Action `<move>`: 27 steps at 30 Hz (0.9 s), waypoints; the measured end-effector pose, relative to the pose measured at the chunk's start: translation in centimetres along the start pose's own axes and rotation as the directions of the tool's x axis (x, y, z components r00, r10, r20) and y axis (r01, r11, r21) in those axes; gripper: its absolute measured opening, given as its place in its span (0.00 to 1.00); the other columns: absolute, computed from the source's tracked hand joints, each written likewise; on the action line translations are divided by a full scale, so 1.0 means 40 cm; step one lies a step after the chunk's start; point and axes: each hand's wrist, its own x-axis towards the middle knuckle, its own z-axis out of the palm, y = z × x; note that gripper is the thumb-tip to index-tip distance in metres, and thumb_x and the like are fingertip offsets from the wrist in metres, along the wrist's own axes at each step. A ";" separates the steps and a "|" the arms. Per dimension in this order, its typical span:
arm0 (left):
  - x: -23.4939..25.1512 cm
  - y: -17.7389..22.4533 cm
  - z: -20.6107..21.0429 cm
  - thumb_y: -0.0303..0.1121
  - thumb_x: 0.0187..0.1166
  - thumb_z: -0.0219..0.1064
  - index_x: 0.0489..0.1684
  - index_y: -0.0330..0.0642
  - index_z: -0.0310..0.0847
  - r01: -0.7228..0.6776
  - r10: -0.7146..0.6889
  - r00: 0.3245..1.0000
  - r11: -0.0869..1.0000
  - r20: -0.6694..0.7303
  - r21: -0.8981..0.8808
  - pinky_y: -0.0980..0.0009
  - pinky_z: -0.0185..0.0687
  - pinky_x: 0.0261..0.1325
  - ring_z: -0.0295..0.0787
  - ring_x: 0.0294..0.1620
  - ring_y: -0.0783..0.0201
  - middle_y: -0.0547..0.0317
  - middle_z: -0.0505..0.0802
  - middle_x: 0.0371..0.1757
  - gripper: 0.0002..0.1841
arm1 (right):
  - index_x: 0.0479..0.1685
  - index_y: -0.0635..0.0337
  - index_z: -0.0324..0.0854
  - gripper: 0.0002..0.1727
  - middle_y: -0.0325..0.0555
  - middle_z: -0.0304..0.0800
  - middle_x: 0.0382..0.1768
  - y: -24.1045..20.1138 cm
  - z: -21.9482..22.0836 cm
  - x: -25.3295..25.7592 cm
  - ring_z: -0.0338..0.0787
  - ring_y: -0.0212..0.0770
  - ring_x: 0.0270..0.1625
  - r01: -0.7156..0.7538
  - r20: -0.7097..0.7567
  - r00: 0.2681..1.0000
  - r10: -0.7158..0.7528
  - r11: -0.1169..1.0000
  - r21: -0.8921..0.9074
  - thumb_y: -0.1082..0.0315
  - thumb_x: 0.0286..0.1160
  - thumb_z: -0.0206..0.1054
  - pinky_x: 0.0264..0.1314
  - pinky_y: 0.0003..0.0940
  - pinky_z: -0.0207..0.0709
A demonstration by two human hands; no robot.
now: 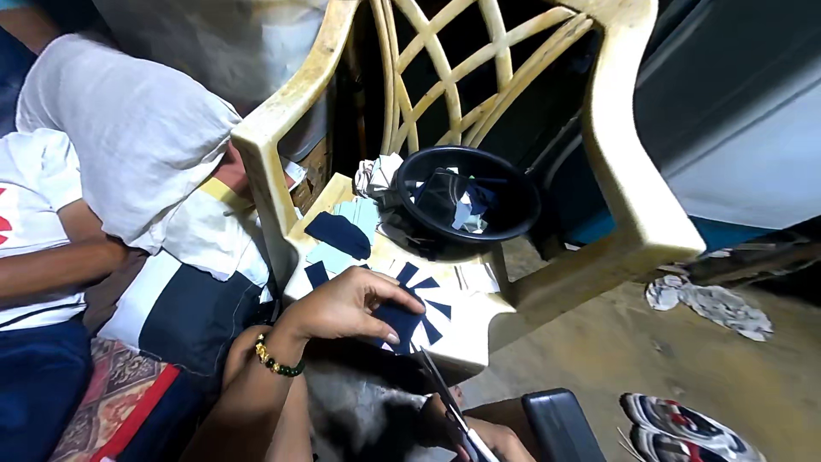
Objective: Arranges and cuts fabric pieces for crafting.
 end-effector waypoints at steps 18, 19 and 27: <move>0.045 0.050 0.063 0.18 0.61 0.79 0.53 0.33 0.91 0.092 -0.117 0.976 0.986 0.184 0.137 0.89 0.71 0.39 0.77 0.37 0.84 0.57 0.93 0.48 0.19 | 0.24 0.62 0.77 0.43 0.34 0.73 0.19 0.009 0.007 0.018 0.69 0.17 0.22 0.152 -0.030 0.988 -0.149 0.978 0.143 0.23 0.72 0.54 0.24 0.14 0.61; 0.045 0.051 0.063 0.18 0.61 0.79 0.53 0.33 0.92 0.092 -0.119 0.976 0.985 0.185 0.144 0.88 0.73 0.41 0.79 0.39 0.84 0.56 0.93 0.49 0.19 | 0.24 0.62 0.77 0.43 0.34 0.73 0.18 0.009 0.007 0.019 0.69 0.17 0.22 0.155 -0.031 0.988 -0.152 0.978 0.141 0.23 0.72 0.54 0.24 0.15 0.61; 0.046 0.058 0.064 0.19 0.61 0.79 0.55 0.34 0.91 0.116 -0.145 0.974 0.980 0.176 0.164 0.89 0.71 0.37 0.78 0.36 0.84 0.57 0.93 0.50 0.20 | 0.25 0.64 0.78 0.47 0.37 0.74 0.20 -0.001 0.001 0.020 0.71 0.19 0.26 0.146 -0.029 0.989 -0.144 0.988 0.045 0.20 0.68 0.52 0.29 0.16 0.64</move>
